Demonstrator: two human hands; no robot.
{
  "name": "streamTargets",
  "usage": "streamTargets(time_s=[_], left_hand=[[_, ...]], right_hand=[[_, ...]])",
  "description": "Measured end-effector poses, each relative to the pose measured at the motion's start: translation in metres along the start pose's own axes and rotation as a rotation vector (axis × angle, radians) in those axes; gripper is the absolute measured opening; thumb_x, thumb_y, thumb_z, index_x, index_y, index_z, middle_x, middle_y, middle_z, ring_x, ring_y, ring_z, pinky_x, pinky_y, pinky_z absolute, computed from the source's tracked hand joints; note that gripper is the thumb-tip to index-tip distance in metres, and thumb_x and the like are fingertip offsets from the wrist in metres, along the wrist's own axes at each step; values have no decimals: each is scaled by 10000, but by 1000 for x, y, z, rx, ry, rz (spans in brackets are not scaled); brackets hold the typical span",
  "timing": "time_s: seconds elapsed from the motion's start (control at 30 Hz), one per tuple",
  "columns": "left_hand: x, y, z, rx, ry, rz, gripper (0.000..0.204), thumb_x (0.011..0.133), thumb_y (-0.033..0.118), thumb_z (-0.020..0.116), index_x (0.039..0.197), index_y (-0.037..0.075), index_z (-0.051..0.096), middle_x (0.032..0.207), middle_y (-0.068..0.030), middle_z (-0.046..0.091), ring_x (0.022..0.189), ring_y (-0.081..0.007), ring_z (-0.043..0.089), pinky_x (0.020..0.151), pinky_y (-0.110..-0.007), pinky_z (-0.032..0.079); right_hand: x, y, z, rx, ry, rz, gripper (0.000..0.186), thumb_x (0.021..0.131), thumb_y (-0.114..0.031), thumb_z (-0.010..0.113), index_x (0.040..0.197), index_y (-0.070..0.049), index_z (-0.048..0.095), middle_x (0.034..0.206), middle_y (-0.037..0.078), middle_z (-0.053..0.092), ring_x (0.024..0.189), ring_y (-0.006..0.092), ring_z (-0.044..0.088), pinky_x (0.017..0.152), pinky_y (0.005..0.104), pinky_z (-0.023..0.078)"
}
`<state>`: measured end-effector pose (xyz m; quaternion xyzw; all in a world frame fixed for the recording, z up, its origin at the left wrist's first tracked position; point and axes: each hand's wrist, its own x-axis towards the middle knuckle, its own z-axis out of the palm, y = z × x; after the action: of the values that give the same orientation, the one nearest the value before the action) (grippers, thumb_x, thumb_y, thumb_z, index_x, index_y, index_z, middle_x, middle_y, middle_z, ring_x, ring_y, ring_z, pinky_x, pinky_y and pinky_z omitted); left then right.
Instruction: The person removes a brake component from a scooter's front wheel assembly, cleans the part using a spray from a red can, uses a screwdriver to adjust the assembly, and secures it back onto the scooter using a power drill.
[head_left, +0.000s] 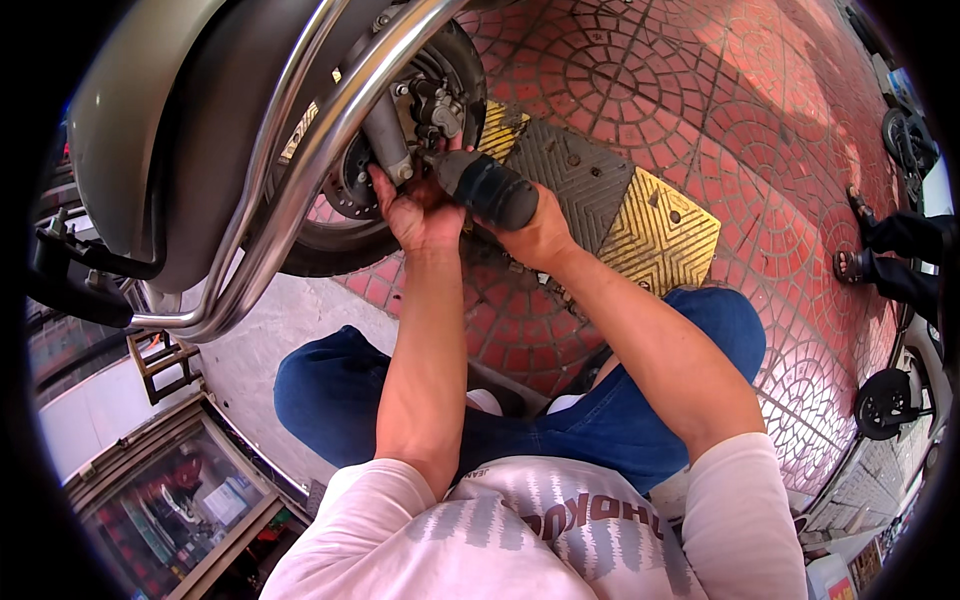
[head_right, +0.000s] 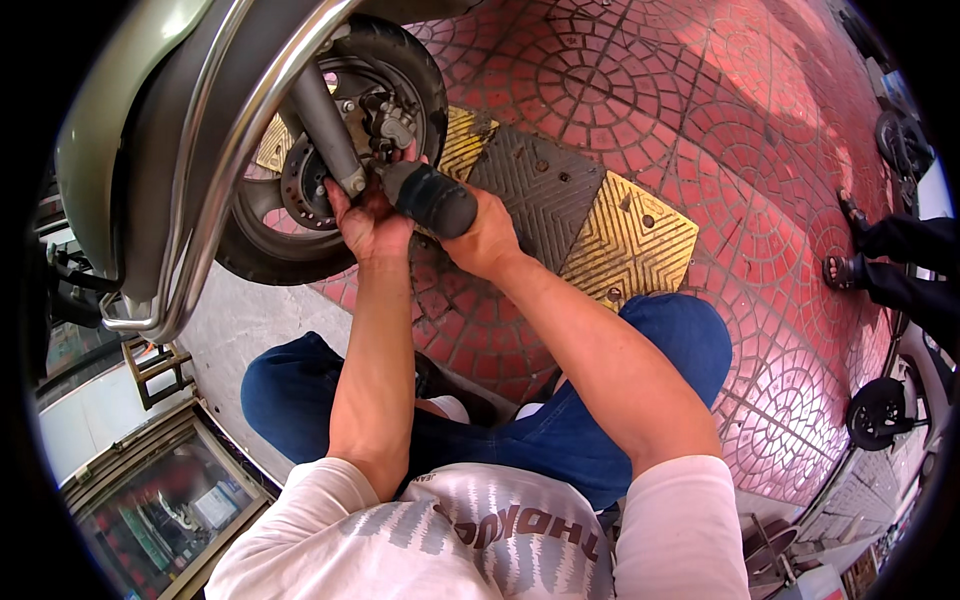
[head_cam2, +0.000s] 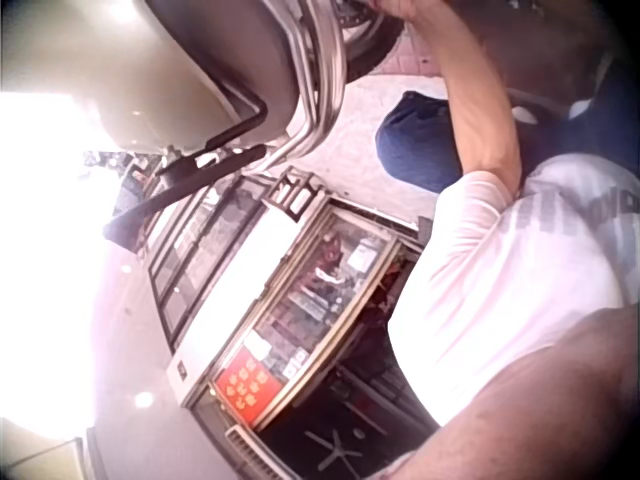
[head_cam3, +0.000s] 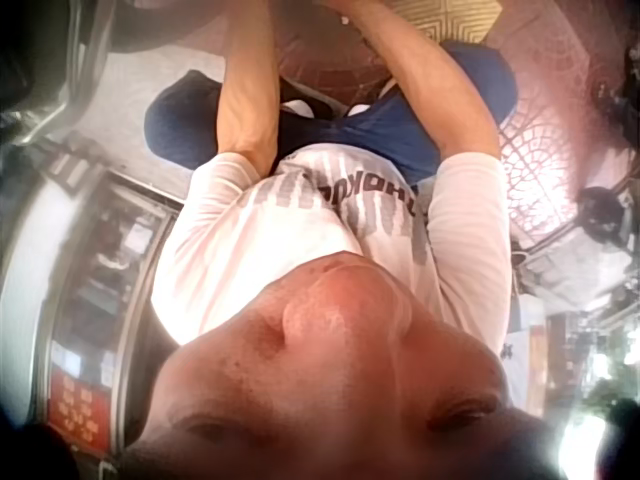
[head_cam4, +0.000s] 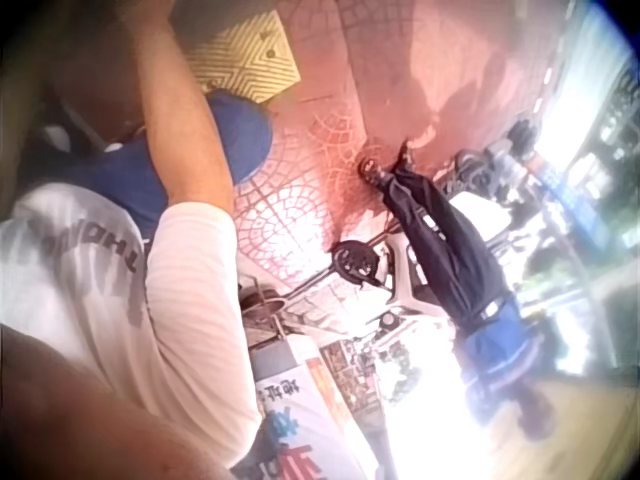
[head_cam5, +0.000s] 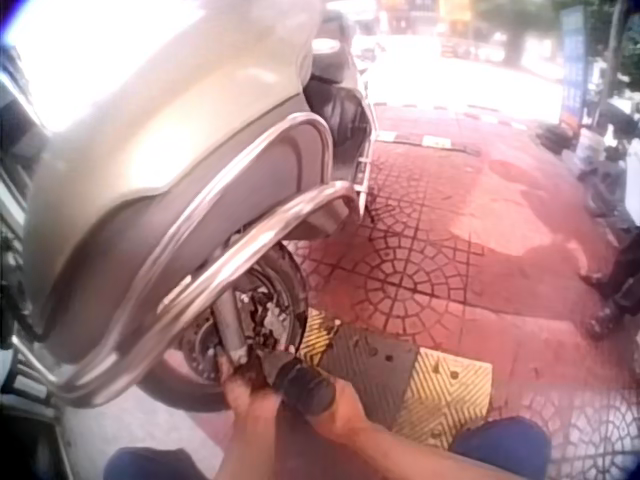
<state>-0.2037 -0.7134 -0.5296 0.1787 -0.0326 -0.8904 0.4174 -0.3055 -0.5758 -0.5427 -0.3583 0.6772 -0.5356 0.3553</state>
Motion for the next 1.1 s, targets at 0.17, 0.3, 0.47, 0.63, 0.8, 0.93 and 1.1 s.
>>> streamTargets(time_s=[0.17,0.3,0.47,0.63,0.8,0.93,1.1], left_hand=[[1,0,-1,-12,18,-2,960,900,587,702,1577,40,296,1655,-290,270,1503,-540,297,1207,-690,221],[-1,1,-2,33,24,4,951,902,597,697,1567,39,309,1668,-301,234,1517,-539,267,1214,-688,207],[0,-1,-2,-7,10,-13,882,907,590,697,1497,16,380,1669,-305,229,1529,-538,234,1218,-685,199],[0,0,-2,15,30,14,848,915,572,699,1460,-8,405,1635,-315,297,1509,-543,278,1216,-693,215],[2,1,-3,-1,57,22,816,924,557,690,1457,-6,435,1562,-314,405,1476,-542,338,1222,-658,260],[0,-3,3,73,60,45,801,937,592,644,1437,-13,485,1521,-313,451,1454,-525,378,1229,-622,284],[-2,-3,3,96,98,51,835,945,632,603,1483,5,483,1512,-297,472,1441,-511,402,1229,-609,292]], right_hand=[[-2,-13,3,149,87,-155,409,815,-80,729,1220,-55,680,1094,229,729,1114,423,666,918,414,541],[0,-13,-8,97,-105,-71,361,847,-132,789,1184,-42,697,1056,163,750,1015,305,690,899,379,543],[3,-9,-10,165,-218,5,348,846,-185,846,1131,-39,710,1038,152,759,961,268,713,890,381,542],[3,-7,-11,213,-193,-25,340,838,-205,865,1099,-41,721,1004,142,759,921,259,716,873,380,547],[5,2,-7,249,-147,-40,346,827,-222,881,1080,-40,731,980,132,763,883,211,705,846,368,554],[8,7,-9,209,-197,-27,316,851,-160,862,1109,-40,727,1001,59,759,896,124,662,854,322,549],[7,5,-6,204,-152,-37,309,845,-159,866,1092,-35,726,982,64,757,878,128,665,837,323,548]])
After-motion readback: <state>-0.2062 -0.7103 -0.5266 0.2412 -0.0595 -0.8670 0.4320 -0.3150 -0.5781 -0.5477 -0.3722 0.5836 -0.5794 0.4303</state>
